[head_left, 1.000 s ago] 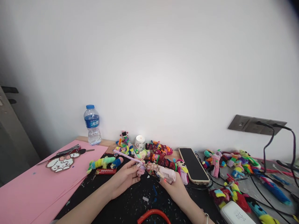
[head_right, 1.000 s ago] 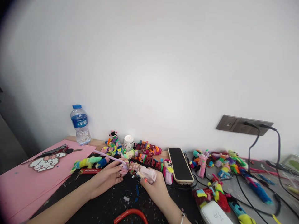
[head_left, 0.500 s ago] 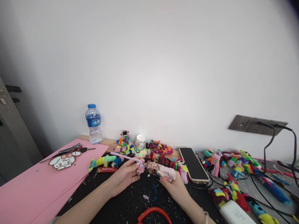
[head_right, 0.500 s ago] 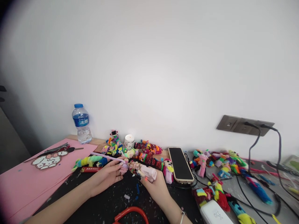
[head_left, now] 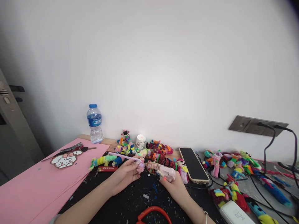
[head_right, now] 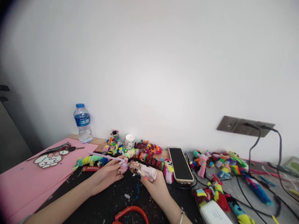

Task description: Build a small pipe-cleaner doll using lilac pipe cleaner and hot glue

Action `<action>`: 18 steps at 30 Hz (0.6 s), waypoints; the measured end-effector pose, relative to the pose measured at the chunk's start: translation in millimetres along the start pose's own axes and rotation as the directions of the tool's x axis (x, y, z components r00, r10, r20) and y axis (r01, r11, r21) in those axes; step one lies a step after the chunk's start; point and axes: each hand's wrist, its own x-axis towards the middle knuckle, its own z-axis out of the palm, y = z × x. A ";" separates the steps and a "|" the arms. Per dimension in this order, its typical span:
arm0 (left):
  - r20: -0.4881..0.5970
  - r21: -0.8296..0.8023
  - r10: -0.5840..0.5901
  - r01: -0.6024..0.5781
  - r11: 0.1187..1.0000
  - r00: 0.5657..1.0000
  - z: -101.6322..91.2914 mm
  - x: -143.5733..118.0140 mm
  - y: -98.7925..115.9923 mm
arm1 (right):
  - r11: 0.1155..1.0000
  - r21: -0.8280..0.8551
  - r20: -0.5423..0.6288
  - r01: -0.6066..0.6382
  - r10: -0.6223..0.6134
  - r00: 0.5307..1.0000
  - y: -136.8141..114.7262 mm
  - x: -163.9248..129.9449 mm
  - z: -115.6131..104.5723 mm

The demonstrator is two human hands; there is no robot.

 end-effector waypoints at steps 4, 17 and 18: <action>-0.001 -0.020 0.034 -0.034 0.999 0.999 1.4 0.8 1.7 | 0.998 -0.066 -0.025 -0.003 0.001 1.000 6.2 -0.2 0.6; -0.044 -0.140 0.188 -0.192 0.971 0.981 2.9 0.8 8.5 | 0.768 -0.632 0.017 0.104 -0.121 0.993 -7.7 -8.5 5.1; -0.048 -0.124 0.202 -0.207 0.970 0.978 2.8 1.1 8.1 | 0.758 -0.645 0.013 0.100 -0.120 0.993 -7.4 -8.4 5.9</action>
